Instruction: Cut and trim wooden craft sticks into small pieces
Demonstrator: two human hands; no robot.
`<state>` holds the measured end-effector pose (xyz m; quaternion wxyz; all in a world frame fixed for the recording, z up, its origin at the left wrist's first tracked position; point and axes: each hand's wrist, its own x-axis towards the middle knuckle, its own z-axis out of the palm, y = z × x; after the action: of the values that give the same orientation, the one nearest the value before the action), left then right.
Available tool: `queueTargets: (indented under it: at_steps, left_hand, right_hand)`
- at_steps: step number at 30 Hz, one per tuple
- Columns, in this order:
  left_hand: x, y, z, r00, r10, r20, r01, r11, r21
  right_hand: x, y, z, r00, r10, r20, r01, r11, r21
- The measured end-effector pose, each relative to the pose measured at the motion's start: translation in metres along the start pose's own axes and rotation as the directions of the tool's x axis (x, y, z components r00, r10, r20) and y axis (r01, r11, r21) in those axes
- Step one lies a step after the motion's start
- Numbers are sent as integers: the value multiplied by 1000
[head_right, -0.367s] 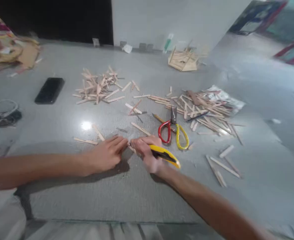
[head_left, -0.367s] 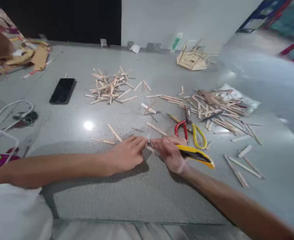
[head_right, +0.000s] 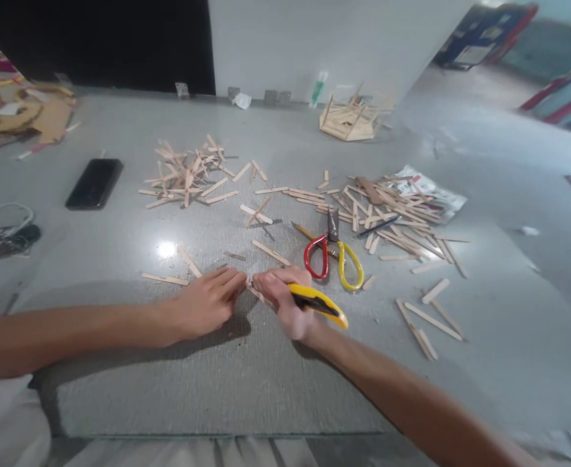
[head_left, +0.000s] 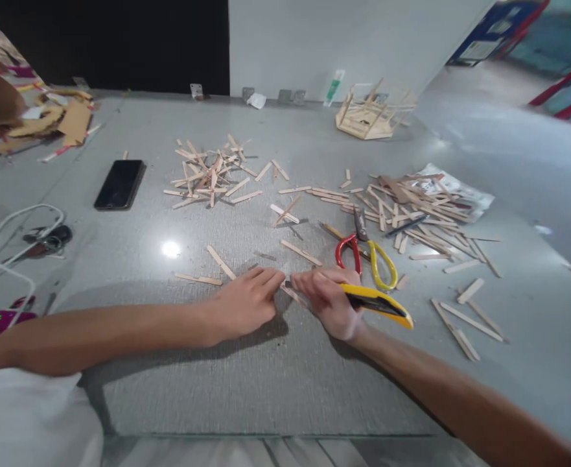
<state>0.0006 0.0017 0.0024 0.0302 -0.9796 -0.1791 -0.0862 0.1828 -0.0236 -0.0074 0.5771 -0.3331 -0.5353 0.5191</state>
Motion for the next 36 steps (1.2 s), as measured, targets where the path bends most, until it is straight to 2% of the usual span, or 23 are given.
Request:
queueTargets:
  at_steps: [9, 17, 23, 28, 33, 36]
  left_hand:
    - [0, 1, 1, 1000, 7, -11, -7, 1000, -13]
    - [-1, -2, -2, 999, 15, 41, -12, 998, -64]
    - [0, -2, -4, 997, 19, 80, -16, 999, -36]
    - [-1, -2, -4, 999, 3, 46, 0, 998, -69]
    - [0, -2, -2, 998, 3, 58, 2, 996, -85]
    - [0, -1, -1, 1000, 5, 21, -3, 996, -94]
  right_hand:
    - [-1, -6, 1, 999, -40, -13, 41, 996, 73]
    - [2, -12, 8, 992, -117, -39, 120, 987, 110]
    - [2, -4, 8, 993, -107, -44, 111, 989, 102]
    - [2, 0, 9, 995, -90, -42, 94, 991, 98]
    - [1, 0, 8, 997, -72, -35, 74, 995, 73]
    - [0, -2, 6, 999, -33, -11, 34, 999, 29]
